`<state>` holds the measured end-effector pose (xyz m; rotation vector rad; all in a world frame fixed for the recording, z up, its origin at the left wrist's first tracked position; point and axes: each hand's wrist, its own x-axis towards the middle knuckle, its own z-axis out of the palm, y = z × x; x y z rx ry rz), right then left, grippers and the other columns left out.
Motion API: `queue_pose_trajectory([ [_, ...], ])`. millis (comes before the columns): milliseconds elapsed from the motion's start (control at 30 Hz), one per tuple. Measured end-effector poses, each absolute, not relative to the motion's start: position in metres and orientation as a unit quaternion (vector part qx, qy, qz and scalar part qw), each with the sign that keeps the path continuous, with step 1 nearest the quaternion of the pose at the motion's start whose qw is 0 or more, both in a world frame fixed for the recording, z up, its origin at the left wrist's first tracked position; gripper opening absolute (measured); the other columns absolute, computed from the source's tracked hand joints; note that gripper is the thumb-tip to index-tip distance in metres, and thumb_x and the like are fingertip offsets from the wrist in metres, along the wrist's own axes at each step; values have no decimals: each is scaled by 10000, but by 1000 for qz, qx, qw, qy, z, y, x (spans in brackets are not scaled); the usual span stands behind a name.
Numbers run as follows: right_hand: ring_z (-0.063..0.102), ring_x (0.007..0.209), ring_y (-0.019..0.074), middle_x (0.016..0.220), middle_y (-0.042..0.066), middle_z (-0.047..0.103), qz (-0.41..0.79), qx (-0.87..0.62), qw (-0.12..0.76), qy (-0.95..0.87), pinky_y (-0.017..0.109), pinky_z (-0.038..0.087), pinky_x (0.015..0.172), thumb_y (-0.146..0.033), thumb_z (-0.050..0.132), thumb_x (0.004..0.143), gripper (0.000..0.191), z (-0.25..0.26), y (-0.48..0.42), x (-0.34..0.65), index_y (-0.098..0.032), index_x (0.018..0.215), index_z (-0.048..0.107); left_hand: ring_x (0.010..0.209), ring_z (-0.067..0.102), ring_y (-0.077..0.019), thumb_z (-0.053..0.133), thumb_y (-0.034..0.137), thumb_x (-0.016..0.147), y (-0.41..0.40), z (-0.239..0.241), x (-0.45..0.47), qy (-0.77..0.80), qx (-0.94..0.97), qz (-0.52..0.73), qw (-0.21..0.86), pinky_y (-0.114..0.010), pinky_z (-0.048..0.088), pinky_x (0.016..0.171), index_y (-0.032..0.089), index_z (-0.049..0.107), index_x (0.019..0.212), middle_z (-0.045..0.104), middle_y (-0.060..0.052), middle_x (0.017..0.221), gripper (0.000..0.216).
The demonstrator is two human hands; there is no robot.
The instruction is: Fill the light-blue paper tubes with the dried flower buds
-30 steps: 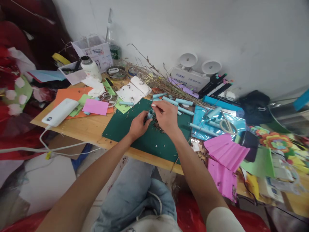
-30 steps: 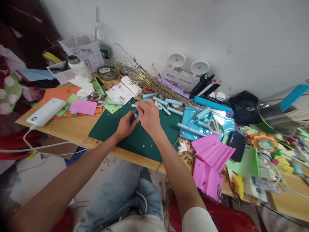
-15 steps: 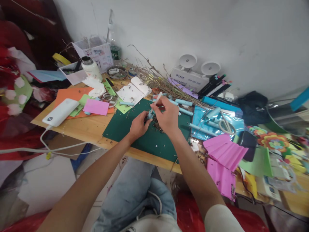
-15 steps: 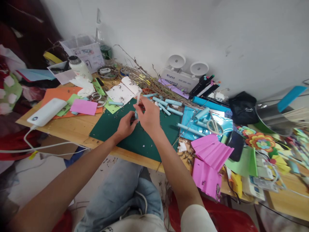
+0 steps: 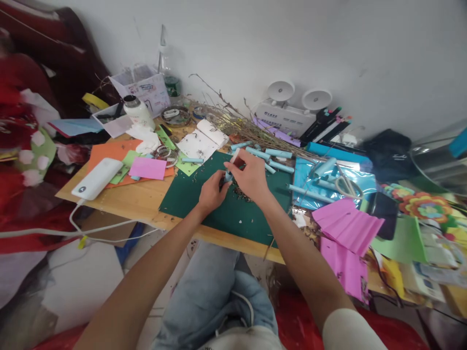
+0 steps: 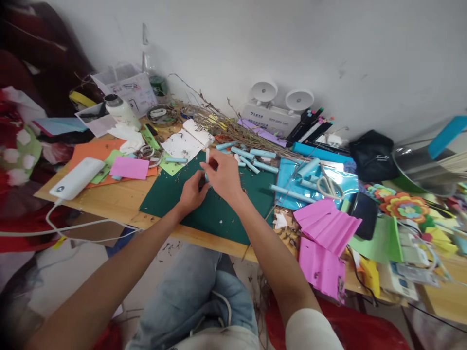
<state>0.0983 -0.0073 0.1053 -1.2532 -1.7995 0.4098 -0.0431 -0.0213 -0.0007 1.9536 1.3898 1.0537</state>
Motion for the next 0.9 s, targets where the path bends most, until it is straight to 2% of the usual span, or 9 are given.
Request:
queue_pose_trajectory([
  [267, 518, 620, 159, 636, -18, 561, 136, -519, 398, -744, 293, 358, 621, -245, 640, 838, 224, 109, -8, 97, -228, 680, 482, 829, 618, -162, 555, 283, 896, -21, -1, -44, 510, 722, 392, 256, -292, 516, 758, 226, 526, 1049, 650, -42, 978, 165],
  [600, 500, 564, 146, 600, -34, 557, 161, -541, 448, -694, 294, 367, 597, -315, 657, 847, 236, 107, -8, 99, -232, 691, 501, 829, 623, -160, 546, 325, 916, -22, -2, -43, 509, 719, 394, 263, -295, 531, 762, 230, 516, 1057, 649, -43, 993, 172],
  [900, 507, 568, 151, 604, -32, 562, 152, -557, 430, -694, 298, 366, 602, -296, 658, 846, 209, 107, -5, 102, -232, 710, 512, 830, 629, -158, 553, 322, 917, -22, -2, -42, 506, 718, 397, 266, -298, 539, 774, 225, 525, 1057, 657, -44, 971, 173],
])
